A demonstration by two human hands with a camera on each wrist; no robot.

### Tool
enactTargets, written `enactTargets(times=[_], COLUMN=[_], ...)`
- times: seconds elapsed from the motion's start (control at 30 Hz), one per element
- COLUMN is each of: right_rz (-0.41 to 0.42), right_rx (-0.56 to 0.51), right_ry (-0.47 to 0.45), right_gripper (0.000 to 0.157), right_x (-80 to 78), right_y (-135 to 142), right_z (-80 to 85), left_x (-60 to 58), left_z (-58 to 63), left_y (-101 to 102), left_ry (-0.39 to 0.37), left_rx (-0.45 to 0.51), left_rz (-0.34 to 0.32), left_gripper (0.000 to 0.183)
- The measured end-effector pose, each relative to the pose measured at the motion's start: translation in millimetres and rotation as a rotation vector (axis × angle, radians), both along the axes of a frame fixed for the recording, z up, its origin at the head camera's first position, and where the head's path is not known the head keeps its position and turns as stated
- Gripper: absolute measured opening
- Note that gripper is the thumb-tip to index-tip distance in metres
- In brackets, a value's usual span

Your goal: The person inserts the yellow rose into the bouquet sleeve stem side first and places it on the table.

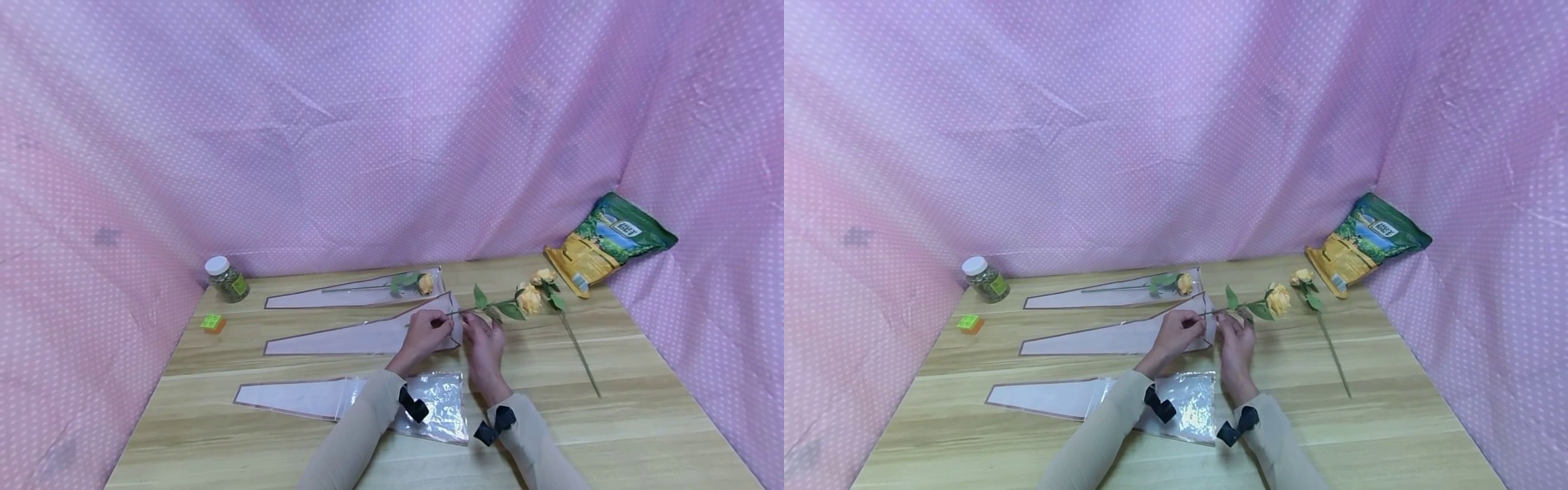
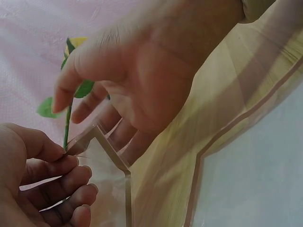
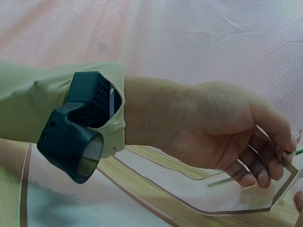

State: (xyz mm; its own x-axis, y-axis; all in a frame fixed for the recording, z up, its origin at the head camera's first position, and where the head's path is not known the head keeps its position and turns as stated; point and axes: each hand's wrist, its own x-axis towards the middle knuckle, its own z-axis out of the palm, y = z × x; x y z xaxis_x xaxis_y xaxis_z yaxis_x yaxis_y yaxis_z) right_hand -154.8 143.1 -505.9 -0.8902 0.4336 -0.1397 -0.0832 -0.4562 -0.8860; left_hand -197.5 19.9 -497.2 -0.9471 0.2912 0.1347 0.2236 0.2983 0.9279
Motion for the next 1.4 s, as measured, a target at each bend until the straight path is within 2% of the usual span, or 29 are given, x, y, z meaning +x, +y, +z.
enactTargets(times=[0.17,0.33,0.53,0.7,1.1,1.27,1.4], right_rz=[0.066,0.063,0.013,-0.058,-0.149,-0.162,-0.141], right_rx=[0.031,-0.005,-0.057,-0.098,-0.118,-0.128,-0.113], right_ry=[-0.035,-0.046,-0.052,-0.011,0.026,0.047,0.013], right_gripper=[0.036,0.035,0.038,0.031,0.018,0.015,0.017], right_x=[3.8,4.6,3.1,-0.5,-4.8,-6.0,-6.0], right_y=[2.4,5.7,10.4,13.0,16.1,16.5,16.9], right_z=[3.7,7.3,11.8,15.0,19.5,18.3,15.2], left_x=[-0.2,0.1,-0.1,-0.4,-1.0,-0.5,0.3], left_z=[-0.1,-0.3,-0.3,-0.2,-0.8,1.0,2.5], left_y=[-1.4,-2.4,-3.5,-4.1,-2.8,-2.3,-2.4], left_ry=[0.011,0.016,0.027,0.021,0.039,0.020,0.006], left_rx=[-0.001,-0.005,-0.017,-0.019,-0.030,-0.034,-0.030], left_rz=[-0.002,-0.005,-0.004,-0.003,0.007,0.005,0.000], left_gripper=[0.013,0.012,0.012,0.013,0.013,0.013,0.015])
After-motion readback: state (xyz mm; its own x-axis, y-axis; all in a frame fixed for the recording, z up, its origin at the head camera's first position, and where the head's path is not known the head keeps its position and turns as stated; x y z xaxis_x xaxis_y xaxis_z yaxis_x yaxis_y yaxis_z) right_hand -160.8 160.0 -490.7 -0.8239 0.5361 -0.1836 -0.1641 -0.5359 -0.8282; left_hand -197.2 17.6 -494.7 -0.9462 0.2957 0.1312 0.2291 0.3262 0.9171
